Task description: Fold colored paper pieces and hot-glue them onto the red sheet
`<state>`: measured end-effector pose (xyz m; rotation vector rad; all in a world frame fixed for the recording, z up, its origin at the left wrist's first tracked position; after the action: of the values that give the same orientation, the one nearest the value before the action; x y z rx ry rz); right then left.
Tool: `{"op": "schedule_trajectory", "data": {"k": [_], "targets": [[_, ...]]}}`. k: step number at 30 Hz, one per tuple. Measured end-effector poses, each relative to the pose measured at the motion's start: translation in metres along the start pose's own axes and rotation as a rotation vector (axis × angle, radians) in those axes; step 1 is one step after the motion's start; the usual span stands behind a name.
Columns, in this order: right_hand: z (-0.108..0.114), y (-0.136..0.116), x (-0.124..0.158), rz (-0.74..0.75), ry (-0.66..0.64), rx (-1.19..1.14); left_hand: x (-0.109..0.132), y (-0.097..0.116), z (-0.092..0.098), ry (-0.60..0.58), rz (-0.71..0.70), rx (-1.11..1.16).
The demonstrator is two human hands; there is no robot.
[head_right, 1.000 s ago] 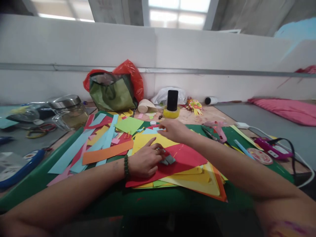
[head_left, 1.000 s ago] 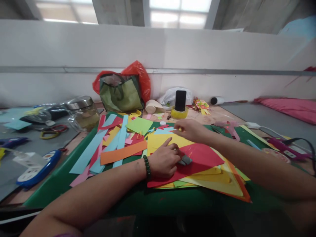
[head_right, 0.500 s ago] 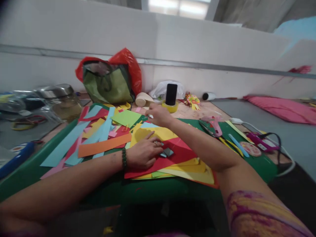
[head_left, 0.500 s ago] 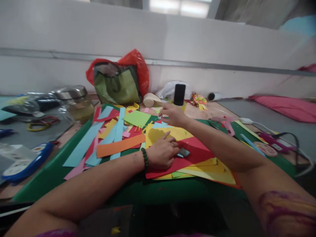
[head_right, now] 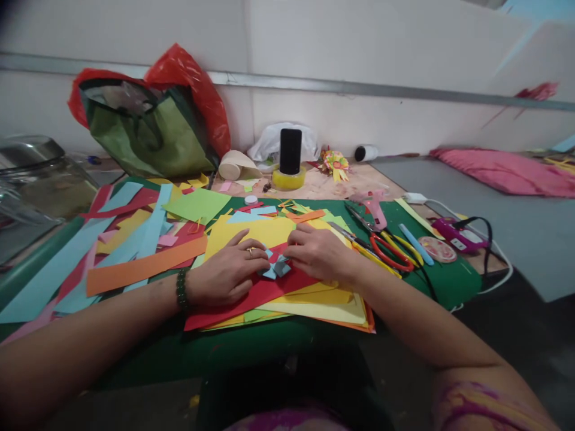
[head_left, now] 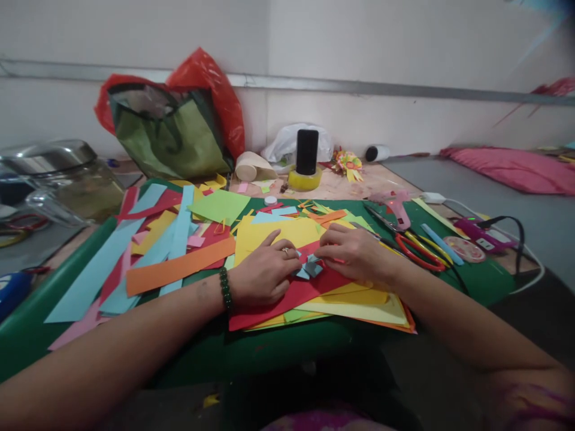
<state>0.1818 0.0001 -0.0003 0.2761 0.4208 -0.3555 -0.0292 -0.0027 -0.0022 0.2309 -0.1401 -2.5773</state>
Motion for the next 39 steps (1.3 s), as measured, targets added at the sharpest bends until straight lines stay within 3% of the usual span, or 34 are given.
{"op": "schedule_trajectory", "data": {"k": [6,15,39], "targets": [[0.0012,-0.0032,-0.003,0.012,-0.137,0.062,0.0002,-0.0007,-0.0003,0.002,0.011,0.017],[-0.0009,-0.0068,-0.0028,0.038,-0.205,0.048,-0.0001,0.0004,0.0008,0.004,0.015,0.014],[-0.0015,-0.0045,-0.0025,-0.082,-0.263,-0.196,-0.0001,0.0021,0.0038,-0.023,0.025,0.02]]}}
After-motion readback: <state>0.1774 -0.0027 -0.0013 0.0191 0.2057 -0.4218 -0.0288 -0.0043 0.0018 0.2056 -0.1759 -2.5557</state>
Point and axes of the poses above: each hand's wrist, its own x-axis away from the middle knuckle, its own z-axis out of the back of the hand, y = z × x, the point moved 2 cm from there along -x, towards the middle knuckle, and after that the axes turned 6 degrees about z, right-handed, at the moved point
